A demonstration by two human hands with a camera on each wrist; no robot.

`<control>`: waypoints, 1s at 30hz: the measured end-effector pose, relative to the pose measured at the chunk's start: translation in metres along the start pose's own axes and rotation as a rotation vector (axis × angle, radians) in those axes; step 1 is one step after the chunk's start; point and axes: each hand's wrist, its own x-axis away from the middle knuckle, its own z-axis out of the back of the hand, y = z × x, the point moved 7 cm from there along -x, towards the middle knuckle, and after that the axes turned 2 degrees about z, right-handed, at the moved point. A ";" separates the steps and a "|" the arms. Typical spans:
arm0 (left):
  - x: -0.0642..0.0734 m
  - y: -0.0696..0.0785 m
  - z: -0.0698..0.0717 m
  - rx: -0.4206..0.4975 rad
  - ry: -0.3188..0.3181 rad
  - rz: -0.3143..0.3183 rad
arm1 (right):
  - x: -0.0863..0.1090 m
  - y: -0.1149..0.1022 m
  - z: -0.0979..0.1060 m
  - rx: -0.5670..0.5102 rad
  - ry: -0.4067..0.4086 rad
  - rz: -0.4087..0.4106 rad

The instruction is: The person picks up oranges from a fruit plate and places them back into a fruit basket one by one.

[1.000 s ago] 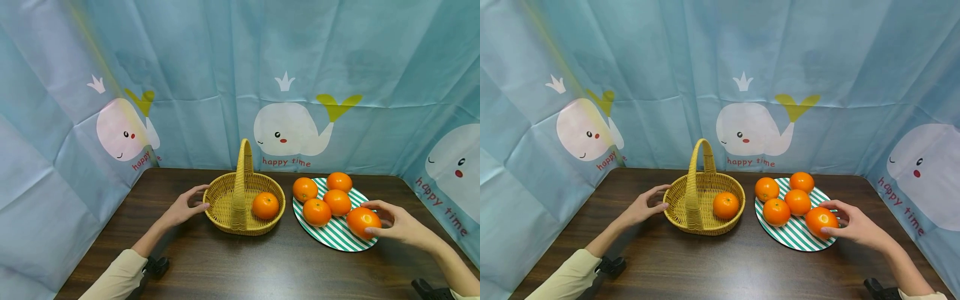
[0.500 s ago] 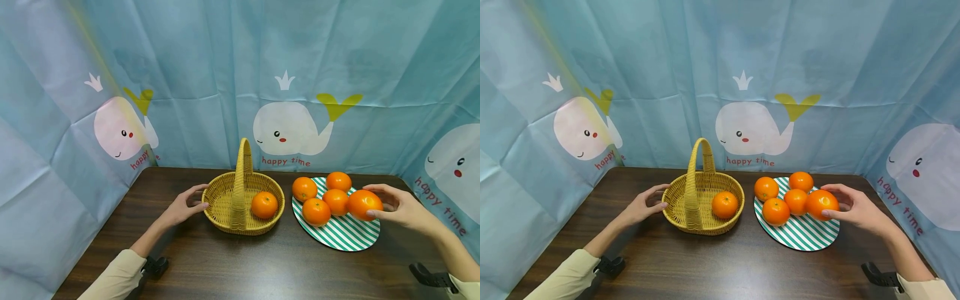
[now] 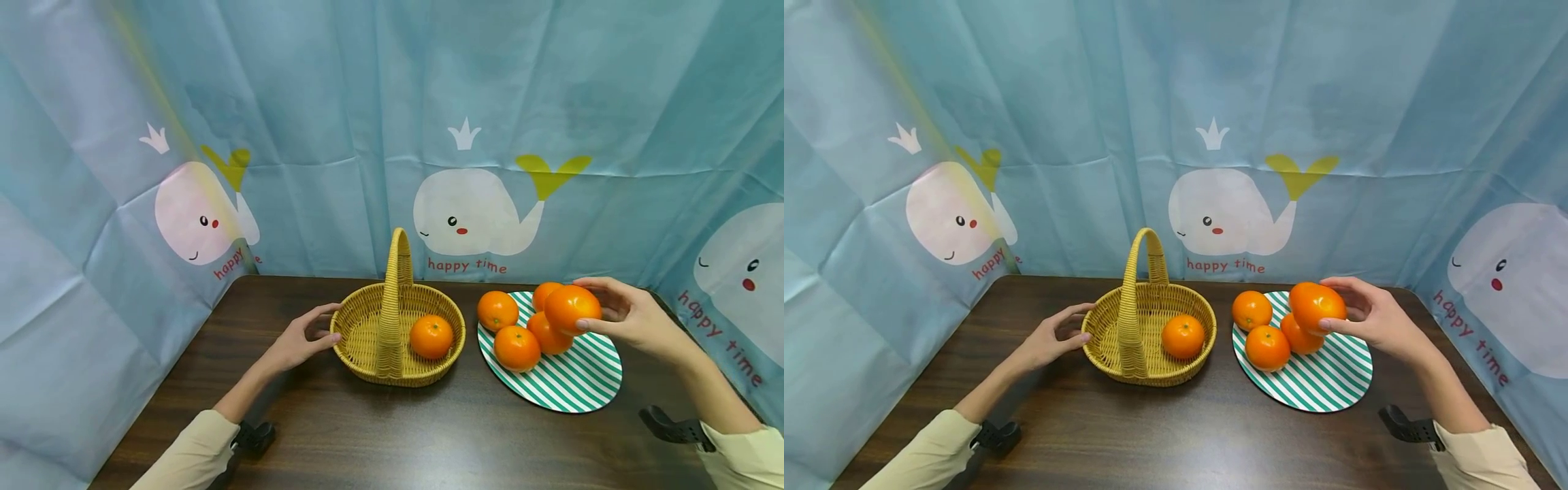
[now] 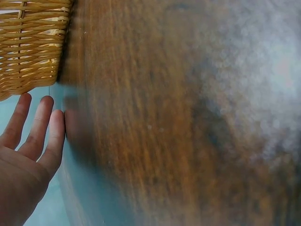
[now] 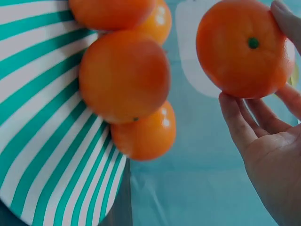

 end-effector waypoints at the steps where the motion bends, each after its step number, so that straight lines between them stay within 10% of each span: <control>1: 0.000 0.000 0.000 -0.001 0.000 0.002 | -0.002 0.000 -0.002 -0.003 0.004 -0.003; 30: 0.002 0.001 0.000 -0.048 0.003 0.030 | -0.056 -0.019 -0.072 -0.164 -0.084 0.051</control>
